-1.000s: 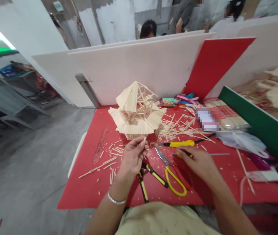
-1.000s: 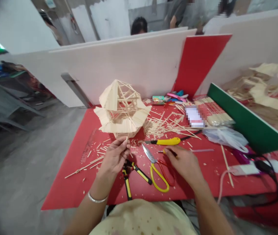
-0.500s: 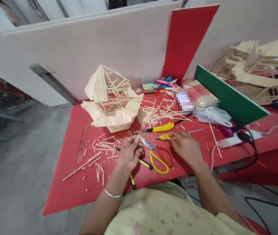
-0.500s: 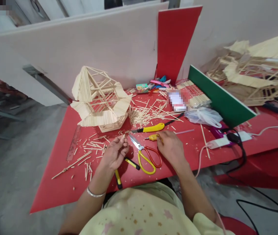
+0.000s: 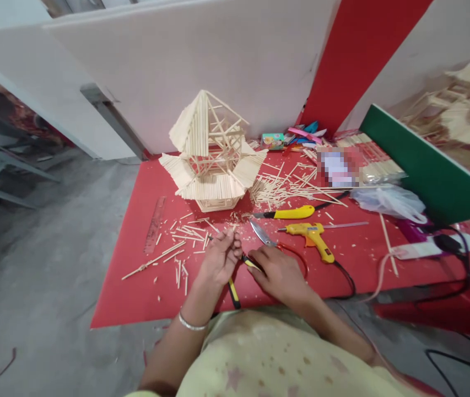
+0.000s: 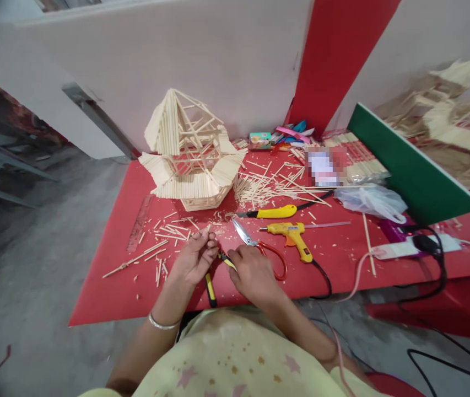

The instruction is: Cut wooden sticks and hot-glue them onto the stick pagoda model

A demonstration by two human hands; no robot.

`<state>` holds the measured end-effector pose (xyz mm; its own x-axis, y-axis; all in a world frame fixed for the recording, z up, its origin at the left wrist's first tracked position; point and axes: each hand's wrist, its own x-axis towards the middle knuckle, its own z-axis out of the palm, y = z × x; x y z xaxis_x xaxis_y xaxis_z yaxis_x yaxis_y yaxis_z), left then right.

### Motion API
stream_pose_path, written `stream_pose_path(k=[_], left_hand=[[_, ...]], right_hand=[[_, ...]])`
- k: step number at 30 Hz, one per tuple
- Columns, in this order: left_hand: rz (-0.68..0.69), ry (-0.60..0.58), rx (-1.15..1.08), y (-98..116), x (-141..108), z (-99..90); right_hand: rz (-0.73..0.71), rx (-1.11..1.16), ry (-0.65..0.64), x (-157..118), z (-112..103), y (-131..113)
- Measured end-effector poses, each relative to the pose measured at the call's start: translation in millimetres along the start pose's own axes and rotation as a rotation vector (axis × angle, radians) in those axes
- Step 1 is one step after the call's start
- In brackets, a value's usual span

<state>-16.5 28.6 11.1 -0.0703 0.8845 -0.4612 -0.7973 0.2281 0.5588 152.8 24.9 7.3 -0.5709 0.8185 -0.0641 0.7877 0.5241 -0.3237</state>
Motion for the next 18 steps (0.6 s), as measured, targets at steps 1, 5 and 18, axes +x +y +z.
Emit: stream_pose_path(k=[1, 5, 18], left_hand=[[-0.004, 0.005, -0.015, 1, -1, -3.4], [-0.010, -0.009, -0.065, 2, -6, -18.1], [0.084, 0.063, -0.073, -1, -20, -49.5]], right_hand=[[-0.004, -0.032, 0.000, 0, 3, -4], [-0.010, -0.104, -0.032, 3, 9, -17], [0.090, -0.018, -0.025, -6, 36, -57]])
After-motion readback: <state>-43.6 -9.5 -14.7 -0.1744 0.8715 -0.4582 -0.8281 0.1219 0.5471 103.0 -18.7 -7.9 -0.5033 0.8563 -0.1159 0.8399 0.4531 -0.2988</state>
